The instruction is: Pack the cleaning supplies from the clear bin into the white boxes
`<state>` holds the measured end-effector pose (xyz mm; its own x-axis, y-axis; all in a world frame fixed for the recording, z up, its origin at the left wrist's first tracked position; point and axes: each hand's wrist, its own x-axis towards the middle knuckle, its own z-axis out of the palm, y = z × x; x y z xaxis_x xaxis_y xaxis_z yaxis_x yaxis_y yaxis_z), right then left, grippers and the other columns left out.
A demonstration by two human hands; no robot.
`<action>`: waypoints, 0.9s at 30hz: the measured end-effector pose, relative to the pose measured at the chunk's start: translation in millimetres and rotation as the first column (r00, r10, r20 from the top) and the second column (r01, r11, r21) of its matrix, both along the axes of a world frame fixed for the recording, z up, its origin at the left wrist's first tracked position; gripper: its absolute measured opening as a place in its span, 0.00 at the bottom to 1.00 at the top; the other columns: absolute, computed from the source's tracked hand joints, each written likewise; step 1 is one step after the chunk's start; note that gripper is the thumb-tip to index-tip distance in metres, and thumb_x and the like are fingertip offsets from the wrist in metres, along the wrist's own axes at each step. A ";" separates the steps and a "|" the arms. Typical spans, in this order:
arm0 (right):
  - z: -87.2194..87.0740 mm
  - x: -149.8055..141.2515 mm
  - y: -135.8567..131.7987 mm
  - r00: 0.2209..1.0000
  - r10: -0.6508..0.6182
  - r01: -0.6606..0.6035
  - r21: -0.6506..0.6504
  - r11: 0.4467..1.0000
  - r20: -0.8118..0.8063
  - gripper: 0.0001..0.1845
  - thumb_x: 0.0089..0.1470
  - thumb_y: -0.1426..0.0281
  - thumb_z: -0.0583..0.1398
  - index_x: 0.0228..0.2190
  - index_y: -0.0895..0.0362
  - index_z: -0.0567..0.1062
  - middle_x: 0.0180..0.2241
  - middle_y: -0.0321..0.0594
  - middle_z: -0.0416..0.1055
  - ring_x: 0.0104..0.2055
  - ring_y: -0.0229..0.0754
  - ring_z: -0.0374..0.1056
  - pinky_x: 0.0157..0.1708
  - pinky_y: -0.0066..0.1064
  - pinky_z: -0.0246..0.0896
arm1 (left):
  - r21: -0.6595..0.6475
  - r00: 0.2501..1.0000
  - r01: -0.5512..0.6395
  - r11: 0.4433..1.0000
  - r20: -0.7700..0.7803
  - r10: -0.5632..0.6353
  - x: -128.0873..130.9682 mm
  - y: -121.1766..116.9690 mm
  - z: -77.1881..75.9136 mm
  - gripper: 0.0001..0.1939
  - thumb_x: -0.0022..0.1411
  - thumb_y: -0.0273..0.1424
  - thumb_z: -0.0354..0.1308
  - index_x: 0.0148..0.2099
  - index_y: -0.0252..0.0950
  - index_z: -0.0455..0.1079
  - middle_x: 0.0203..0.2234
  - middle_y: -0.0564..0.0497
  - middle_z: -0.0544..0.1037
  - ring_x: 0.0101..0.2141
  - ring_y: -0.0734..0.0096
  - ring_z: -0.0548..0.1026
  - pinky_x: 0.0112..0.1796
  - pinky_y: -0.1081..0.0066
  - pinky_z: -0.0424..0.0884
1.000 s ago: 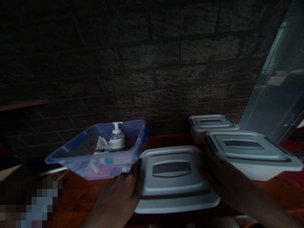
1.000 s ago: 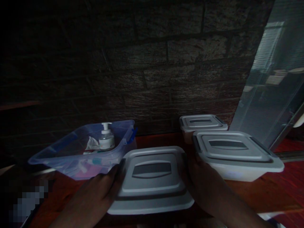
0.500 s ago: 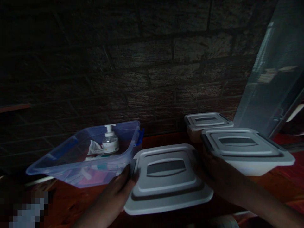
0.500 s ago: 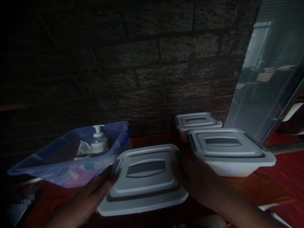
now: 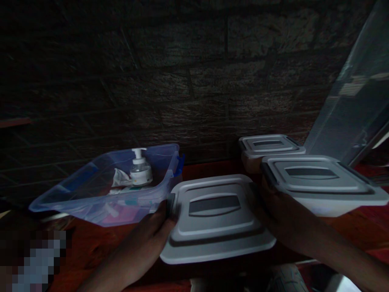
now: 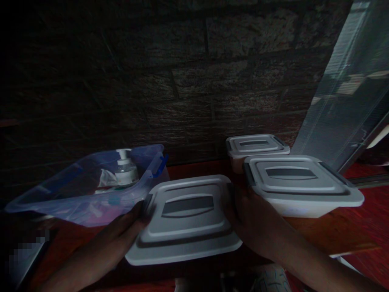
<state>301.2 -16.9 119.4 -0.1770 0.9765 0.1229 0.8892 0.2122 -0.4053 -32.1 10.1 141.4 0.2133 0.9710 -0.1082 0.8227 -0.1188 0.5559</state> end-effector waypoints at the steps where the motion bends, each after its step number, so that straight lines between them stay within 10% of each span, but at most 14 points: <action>1: 0.7 -0.7 -0.7 1.000 -0.003 0.003 0.000 1.000 0.002 0.15 0.69 0.64 0.50 0.42 0.58 0.73 0.41 0.53 0.78 0.43 0.55 0.76 0.40 0.39 0.66 | 0.000 1.000 -0.003 1.000 0.006 0.003 0.2 -0.3 0.1 0.29 0.74 0.48 0.41 0.62 0.37 0.73 0.53 0.40 0.82 0.51 0.56 0.81 0.49 0.63 0.77; 14: -0.8 -3.6 -0.4 1.000 -0.005 0.006 0.048 0.999 -0.014 0.14 0.68 0.65 0.51 0.45 0.57 0.74 0.41 0.53 0.77 0.52 0.58 0.72 0.54 0.48 0.65 | 0.010 1.000 -0.016 1.000 0.025 0.015 3.4 -2.8 -0.1 0.30 0.75 0.49 0.41 0.63 0.35 0.70 0.54 0.38 0.80 0.49 0.57 0.81 0.47 0.64 0.76; 27: -5.2 -2.1 -2.0 0.996 0.007 -0.004 0.028 1.000 -0.090 0.13 0.67 0.66 0.52 0.42 0.56 0.75 0.38 0.51 0.77 0.44 0.56 0.76 0.48 0.44 0.69 | -0.024 0.999 -0.018 1.000 0.036 0.018 2.8 -4.0 -0.6 0.30 0.75 0.49 0.39 0.63 0.37 0.70 0.54 0.41 0.81 0.47 0.58 0.82 0.45 0.64 0.76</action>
